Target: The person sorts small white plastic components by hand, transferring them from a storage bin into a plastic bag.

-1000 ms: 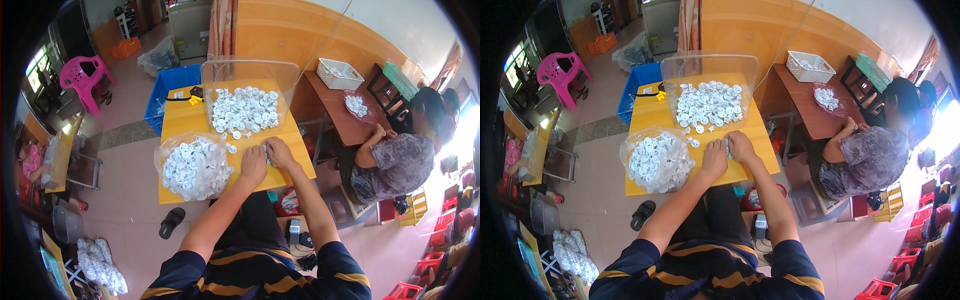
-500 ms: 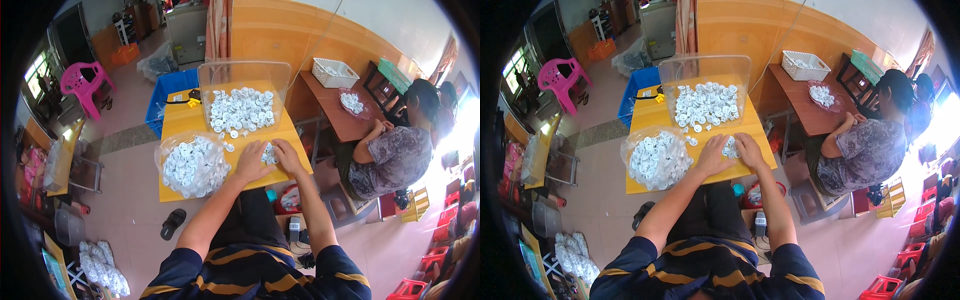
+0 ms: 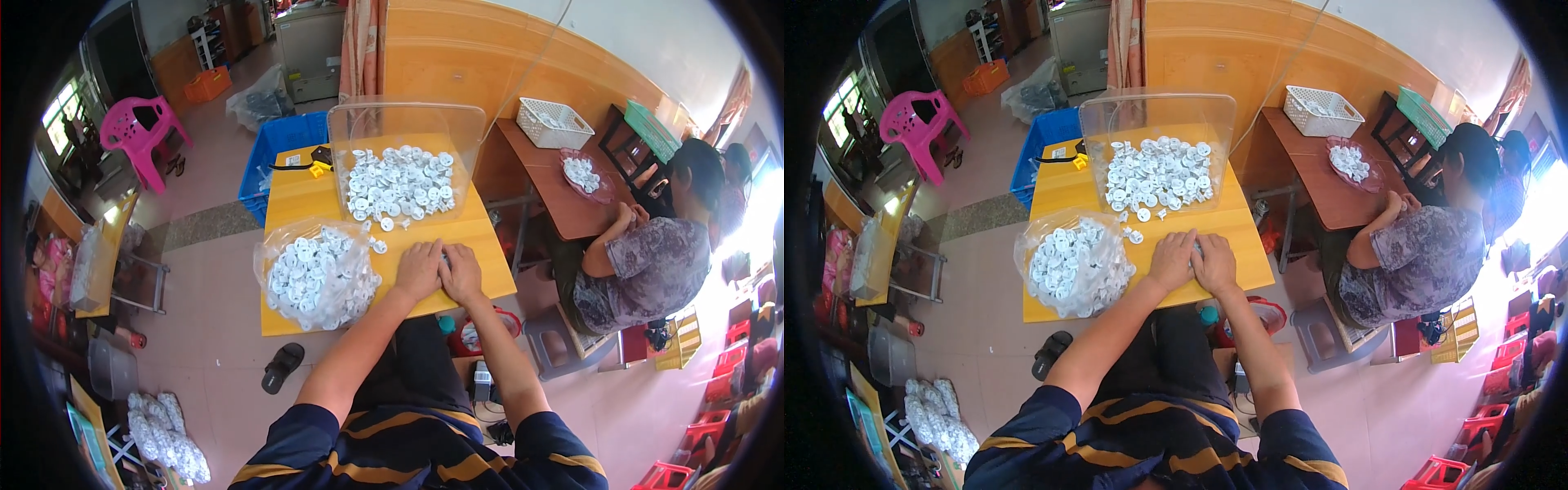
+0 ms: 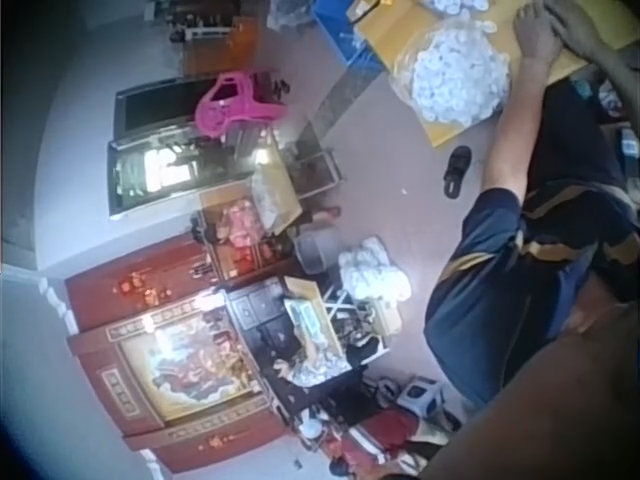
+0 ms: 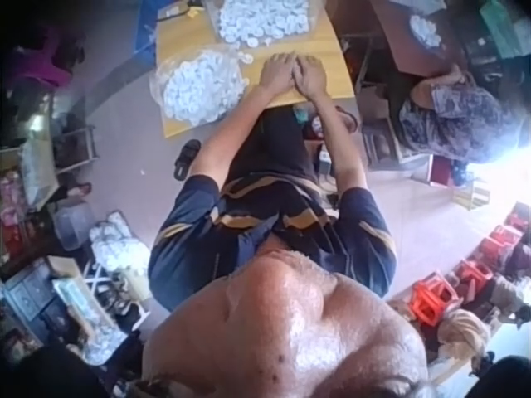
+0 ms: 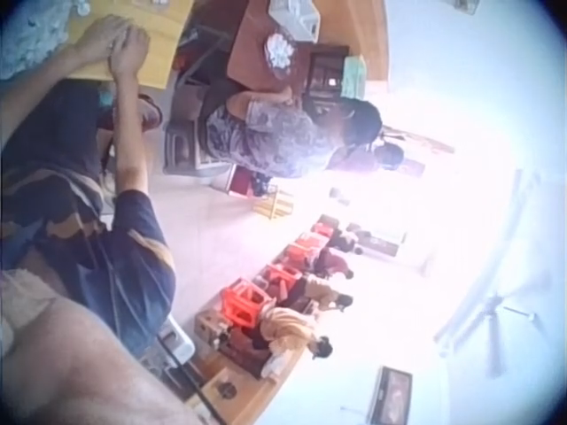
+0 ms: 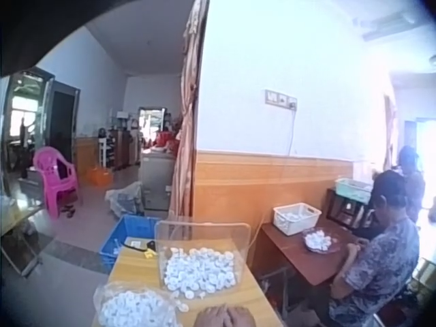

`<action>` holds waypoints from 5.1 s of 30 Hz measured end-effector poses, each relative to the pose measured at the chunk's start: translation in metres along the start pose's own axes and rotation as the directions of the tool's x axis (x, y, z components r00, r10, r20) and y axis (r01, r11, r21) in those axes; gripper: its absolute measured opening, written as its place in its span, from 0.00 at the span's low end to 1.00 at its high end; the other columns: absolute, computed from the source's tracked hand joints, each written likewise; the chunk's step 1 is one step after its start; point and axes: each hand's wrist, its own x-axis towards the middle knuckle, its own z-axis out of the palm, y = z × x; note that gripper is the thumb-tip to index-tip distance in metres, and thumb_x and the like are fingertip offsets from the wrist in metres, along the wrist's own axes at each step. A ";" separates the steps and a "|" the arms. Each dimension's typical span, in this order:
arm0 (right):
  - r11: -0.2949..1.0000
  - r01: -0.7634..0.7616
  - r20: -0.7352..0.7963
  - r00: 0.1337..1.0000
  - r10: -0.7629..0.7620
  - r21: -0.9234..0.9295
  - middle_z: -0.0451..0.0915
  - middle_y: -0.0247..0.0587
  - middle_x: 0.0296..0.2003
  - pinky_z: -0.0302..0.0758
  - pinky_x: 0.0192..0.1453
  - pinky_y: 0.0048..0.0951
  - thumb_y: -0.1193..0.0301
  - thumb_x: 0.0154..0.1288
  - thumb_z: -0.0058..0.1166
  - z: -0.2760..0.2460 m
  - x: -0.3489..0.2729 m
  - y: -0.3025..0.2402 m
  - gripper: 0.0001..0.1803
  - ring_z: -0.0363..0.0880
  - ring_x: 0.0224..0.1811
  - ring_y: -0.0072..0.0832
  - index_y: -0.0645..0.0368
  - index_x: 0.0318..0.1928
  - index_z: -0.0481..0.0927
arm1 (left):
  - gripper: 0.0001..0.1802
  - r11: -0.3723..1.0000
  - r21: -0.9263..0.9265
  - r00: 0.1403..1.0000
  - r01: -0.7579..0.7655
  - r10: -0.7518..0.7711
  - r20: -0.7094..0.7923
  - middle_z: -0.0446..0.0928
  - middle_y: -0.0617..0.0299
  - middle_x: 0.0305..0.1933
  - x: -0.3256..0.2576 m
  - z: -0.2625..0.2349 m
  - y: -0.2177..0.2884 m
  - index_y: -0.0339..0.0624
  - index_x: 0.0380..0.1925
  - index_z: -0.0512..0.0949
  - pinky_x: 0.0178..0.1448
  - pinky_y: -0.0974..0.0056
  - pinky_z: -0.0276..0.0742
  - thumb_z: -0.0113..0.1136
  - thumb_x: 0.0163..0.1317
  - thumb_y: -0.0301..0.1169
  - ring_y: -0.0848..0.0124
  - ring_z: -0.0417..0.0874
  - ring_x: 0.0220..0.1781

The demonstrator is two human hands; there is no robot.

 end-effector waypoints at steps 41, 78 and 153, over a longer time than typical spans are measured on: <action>0.983 -0.111 -0.187 0.973 0.138 0.148 0.81 0.54 0.36 0.77 0.48 0.49 0.68 0.76 0.53 0.004 -0.002 -0.002 0.11 0.80 0.41 0.55 0.62 0.39 0.83 | 0.17 0.996 -0.049 0.996 0.073 -0.070 0.049 0.80 0.57 0.39 -0.008 -0.017 0.015 0.51 0.46 0.80 0.41 0.48 0.84 0.71 0.58 0.37 0.54 0.87 0.41; 0.670 -0.371 0.319 0.925 0.206 0.643 0.86 0.54 0.37 0.79 0.50 0.41 0.54 0.72 0.56 0.120 0.102 -0.199 0.22 0.87 0.43 0.43 0.65 0.42 0.85 | 0.27 0.967 0.124 0.971 0.223 -0.232 0.063 0.86 0.49 0.49 -0.042 -0.256 -0.107 0.38 0.51 0.84 0.55 0.53 0.82 0.80 0.51 0.33 0.50 0.87 0.52; 0.995 0.083 0.077 0.993 -0.087 0.062 0.67 0.56 0.72 0.61 0.79 0.52 0.60 0.59 0.69 0.079 0.076 -0.074 0.37 0.62 0.77 0.55 0.50 0.70 0.74 | 0.11 0.947 -0.307 0.994 0.098 -0.081 0.068 0.84 0.50 0.54 -0.056 -0.248 -0.086 0.38 0.46 0.84 0.64 0.53 0.77 0.65 0.66 0.29 0.49 0.82 0.59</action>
